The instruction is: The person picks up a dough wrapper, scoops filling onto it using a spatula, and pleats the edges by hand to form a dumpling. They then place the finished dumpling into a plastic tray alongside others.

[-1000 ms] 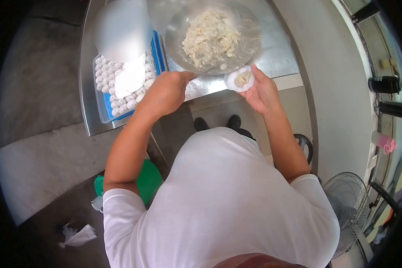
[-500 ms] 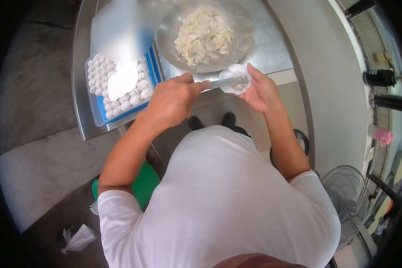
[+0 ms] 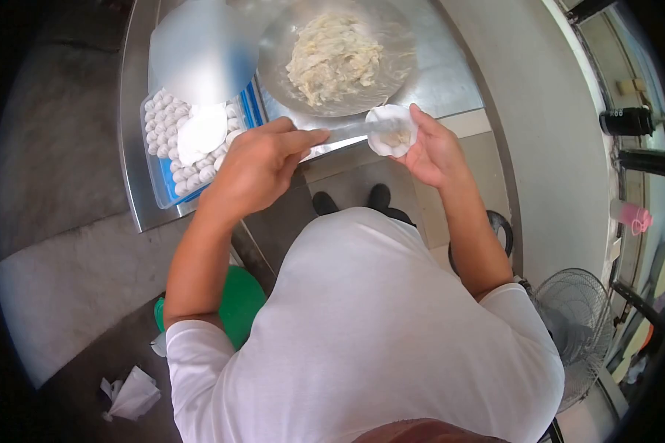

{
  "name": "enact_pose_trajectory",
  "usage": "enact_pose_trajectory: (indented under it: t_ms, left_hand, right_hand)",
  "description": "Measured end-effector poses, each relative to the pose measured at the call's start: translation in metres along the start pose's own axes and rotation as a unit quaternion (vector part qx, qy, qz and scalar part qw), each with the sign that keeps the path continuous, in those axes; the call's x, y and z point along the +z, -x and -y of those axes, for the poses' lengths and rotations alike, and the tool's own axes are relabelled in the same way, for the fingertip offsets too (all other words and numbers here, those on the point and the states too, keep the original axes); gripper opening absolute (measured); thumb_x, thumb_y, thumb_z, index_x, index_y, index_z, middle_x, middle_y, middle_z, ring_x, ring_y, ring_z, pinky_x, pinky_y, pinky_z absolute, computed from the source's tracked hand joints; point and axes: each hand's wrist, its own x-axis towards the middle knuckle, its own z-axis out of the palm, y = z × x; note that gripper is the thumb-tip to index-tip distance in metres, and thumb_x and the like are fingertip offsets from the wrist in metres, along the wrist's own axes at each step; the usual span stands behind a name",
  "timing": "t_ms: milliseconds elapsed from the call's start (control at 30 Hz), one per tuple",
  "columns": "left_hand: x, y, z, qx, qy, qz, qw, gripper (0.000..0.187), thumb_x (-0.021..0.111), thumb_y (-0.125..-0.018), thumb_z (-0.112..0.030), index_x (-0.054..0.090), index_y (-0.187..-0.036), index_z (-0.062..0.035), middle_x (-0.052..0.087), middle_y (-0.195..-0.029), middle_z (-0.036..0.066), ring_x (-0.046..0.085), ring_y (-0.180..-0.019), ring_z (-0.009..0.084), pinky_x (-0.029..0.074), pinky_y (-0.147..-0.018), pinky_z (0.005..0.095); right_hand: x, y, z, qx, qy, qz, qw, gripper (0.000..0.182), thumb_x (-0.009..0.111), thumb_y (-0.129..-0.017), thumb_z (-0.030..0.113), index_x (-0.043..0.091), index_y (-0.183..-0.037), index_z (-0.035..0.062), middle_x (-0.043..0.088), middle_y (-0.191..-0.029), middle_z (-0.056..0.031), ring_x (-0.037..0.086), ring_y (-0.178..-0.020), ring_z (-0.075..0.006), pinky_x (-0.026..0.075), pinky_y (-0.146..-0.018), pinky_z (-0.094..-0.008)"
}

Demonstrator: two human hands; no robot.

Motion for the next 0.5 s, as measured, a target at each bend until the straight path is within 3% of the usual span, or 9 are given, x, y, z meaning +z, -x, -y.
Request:
enact_pose_trajectory:
  t_ms: [333, 400, 500]
  left_hand:
    - [0.008, 0.005, -0.003, -0.020, 0.001, -0.013, 1.000, 0.042, 0.066, -0.082, 0.009, 0.074, -0.118, -0.0117, 0.061, -0.081, 0.013, 0.061, -0.074, 0.0309, 0.050, -0.068, 0.0400]
    - [0.015, 0.003, -0.001, 0.021, -0.022, 0.036, 0.999, 0.044, 0.064, -0.081, 0.011, 0.073, -0.118, -0.0097, 0.061, -0.082, 0.013, 0.061, -0.073, 0.0303, 0.050, -0.068, 0.0385]
    - [-0.002, 0.005, -0.008, 0.003, 0.026, 0.026, 0.999, 0.045, 0.062, -0.080, 0.013, 0.072, -0.120, -0.0071, 0.061, -0.081, 0.014, 0.061, -0.071, 0.0306, 0.050, -0.068, 0.0381]
  right_hand:
    - [0.000, 0.008, 0.002, -0.015, -0.025, -0.005, 1.000, 0.052, 0.044, -0.107, 0.037, 0.041, -0.143, -0.0016, 0.056, -0.139, -0.0182, 0.058, -0.125, -0.0314, 0.050, -0.102, -0.0467]
    - [0.002, 0.009, 0.002, -0.010, -0.030, -0.002, 0.999, 0.051, 0.044, -0.107, 0.036, 0.042, -0.141, -0.0016, 0.056, -0.138, -0.0180, 0.058, -0.124, -0.0311, 0.051, -0.101, -0.0463]
    - [-0.007, 0.009, 0.001, -0.029, -0.019, -0.008, 0.999, 0.048, 0.045, -0.107, 0.034, 0.043, -0.139, -0.0020, 0.057, -0.136, -0.0180, 0.059, -0.123, -0.0306, 0.051, -0.101, -0.0458]
